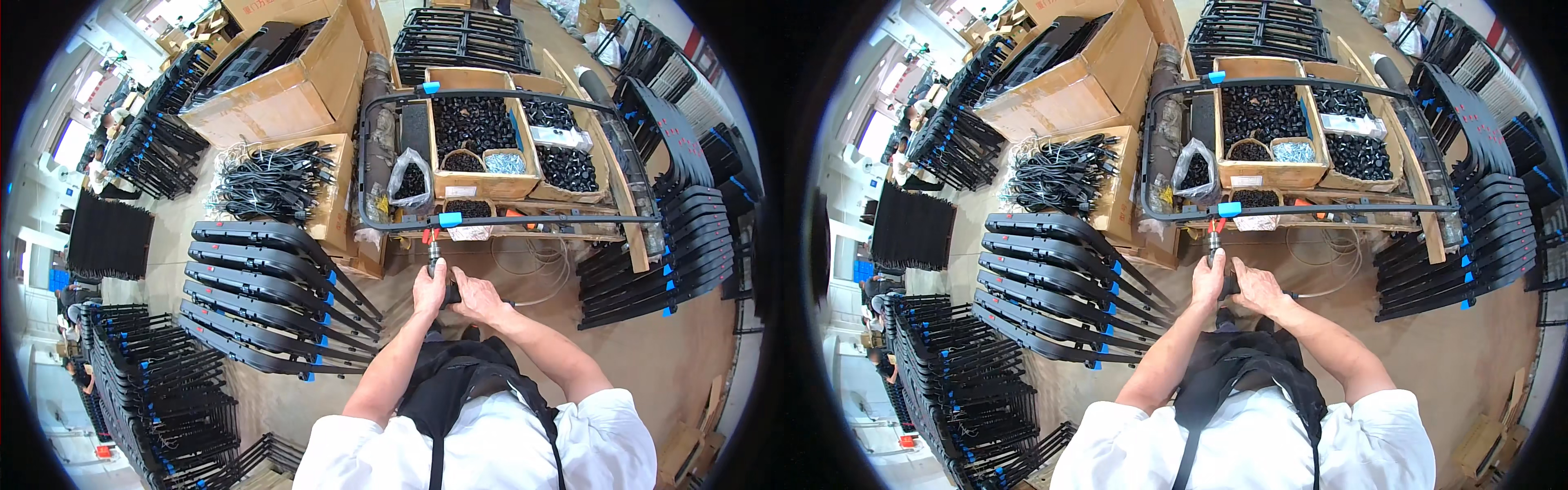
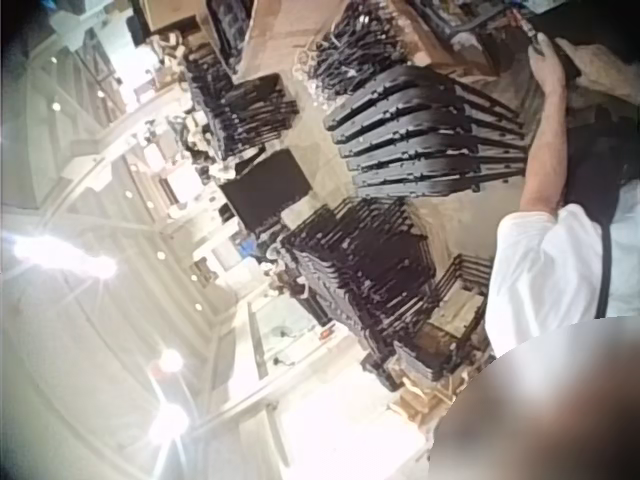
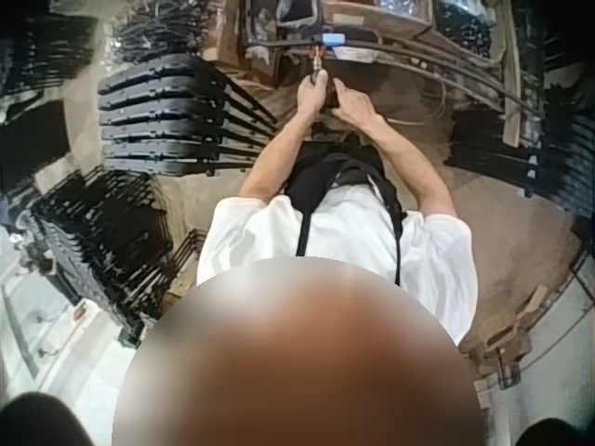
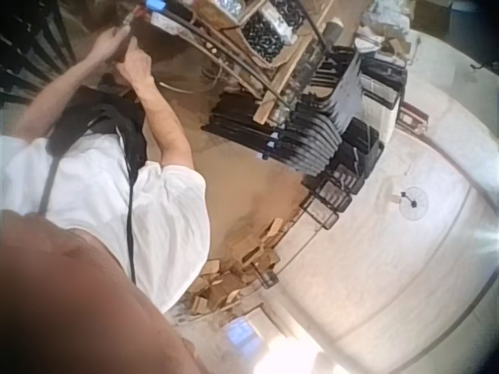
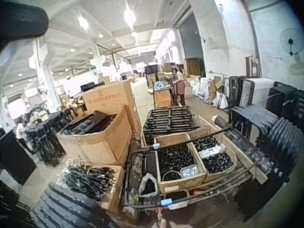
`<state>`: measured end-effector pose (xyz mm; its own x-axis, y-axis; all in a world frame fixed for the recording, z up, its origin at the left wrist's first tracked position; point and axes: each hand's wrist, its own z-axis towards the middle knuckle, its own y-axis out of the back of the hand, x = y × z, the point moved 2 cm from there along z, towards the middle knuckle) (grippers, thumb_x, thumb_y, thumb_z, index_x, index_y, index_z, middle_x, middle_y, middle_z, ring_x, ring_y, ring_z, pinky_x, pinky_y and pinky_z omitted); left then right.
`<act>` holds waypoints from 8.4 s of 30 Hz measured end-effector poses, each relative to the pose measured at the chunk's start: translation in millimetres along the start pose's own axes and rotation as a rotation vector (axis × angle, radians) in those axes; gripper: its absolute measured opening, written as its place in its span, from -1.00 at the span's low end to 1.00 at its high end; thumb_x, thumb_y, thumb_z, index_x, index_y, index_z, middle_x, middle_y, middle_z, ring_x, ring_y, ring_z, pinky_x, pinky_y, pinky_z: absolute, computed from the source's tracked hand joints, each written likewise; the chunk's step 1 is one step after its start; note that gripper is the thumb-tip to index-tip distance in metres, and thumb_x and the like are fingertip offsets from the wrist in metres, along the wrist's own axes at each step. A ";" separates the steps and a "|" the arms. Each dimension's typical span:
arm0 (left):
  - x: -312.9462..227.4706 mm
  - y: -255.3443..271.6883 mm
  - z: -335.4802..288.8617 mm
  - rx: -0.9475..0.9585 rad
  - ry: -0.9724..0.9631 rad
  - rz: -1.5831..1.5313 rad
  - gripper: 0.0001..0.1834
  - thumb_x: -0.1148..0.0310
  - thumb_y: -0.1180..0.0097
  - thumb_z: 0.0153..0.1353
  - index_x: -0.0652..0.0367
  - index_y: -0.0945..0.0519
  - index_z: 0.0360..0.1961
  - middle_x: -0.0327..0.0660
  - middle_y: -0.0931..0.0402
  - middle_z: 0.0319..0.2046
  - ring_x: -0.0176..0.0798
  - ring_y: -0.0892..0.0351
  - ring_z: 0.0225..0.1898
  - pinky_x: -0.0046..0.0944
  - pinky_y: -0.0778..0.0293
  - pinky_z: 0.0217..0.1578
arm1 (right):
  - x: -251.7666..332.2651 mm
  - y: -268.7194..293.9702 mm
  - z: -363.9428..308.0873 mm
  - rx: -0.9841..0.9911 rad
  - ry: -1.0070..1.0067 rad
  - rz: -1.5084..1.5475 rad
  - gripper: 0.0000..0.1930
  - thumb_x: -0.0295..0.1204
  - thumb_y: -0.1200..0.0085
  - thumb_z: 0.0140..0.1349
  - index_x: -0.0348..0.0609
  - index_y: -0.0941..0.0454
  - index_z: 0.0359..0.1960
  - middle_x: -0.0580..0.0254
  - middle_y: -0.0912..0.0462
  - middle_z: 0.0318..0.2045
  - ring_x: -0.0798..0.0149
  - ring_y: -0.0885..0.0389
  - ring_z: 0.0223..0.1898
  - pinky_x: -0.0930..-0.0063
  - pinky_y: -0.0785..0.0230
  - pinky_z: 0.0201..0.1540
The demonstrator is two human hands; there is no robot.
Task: Assemble structural components of exercise equipment using a power drill and hand tools.
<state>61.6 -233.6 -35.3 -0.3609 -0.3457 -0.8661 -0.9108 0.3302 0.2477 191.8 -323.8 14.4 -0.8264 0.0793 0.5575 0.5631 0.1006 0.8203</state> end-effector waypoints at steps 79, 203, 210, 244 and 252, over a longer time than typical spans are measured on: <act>-14.4 -39.1 4.6 -0.014 -0.046 0.112 -0.43 -0.13 -0.17 0.46 0.30 -0.62 -0.13 -0.10 -0.66 -0.30 -0.18 -0.60 -0.23 -0.08 -0.51 -0.10 | -12.2 24.6 -9.8 0.102 -0.133 -0.067 -0.24 -0.36 -0.39 0.05 -0.37 -0.36 0.30 -0.24 -0.68 -0.01 -0.24 -0.69 0.05 -0.04 -0.57 0.12; -417.7 -781.4 370.5 0.924 -0.733 0.079 -0.67 0.38 -0.08 0.55 0.05 -0.67 0.26 -0.15 -0.64 0.16 -0.26 -0.58 0.17 -0.23 -0.45 0.26 | -476.2 385.9 -193.6 -0.615 -0.942 0.022 -0.69 -0.64 -0.19 0.29 -0.20 -0.62 0.07 0.03 -0.58 0.08 -0.05 -0.63 0.09 0.21 -0.63 0.01; -419.3 -780.9 363.2 0.835 -0.751 0.269 -0.70 0.27 -0.19 0.49 -0.01 -0.72 0.17 -0.12 -0.67 0.08 -0.23 -0.65 0.08 -0.19 -0.53 0.17 | -474.2 388.4 -187.8 -0.533 -1.067 0.009 -0.67 -0.54 -0.23 0.28 -0.20 -0.62 0.09 0.02 -0.62 0.02 -0.09 -0.68 -0.02 0.12 -0.59 0.03; -416.6 -771.2 367.0 0.791 -0.792 0.263 -0.63 0.08 -0.20 0.42 -0.23 -0.71 0.20 -0.12 -0.72 0.11 -0.05 -0.68 0.18 -0.12 -0.50 0.24 | -475.9 421.7 -164.9 0.136 -1.112 -0.484 -0.70 -0.40 -0.23 0.17 -0.21 -0.56 -0.08 -0.02 -0.74 -0.44 -0.07 -0.78 -0.32 0.05 -0.61 -0.32; -412.7 -772.2 355.5 0.688 -0.859 0.491 -0.60 0.00 -0.20 0.40 -0.23 -0.70 0.21 -0.26 -0.65 0.20 -0.08 -0.63 0.25 -0.06 -0.48 0.27 | -477.8 410.5 -170.0 0.202 -1.073 -0.437 -0.64 -0.29 -0.27 0.19 -0.27 -0.55 -0.09 -0.05 -0.73 -0.44 -0.07 -0.78 -0.31 0.02 -0.62 -0.29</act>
<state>985.1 -33.7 -23.5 -0.1492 0.5593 -0.8154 -0.3217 0.7523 0.5749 816.2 -489.0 106.4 -0.5732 0.7839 -0.2386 0.3041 0.4739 0.8264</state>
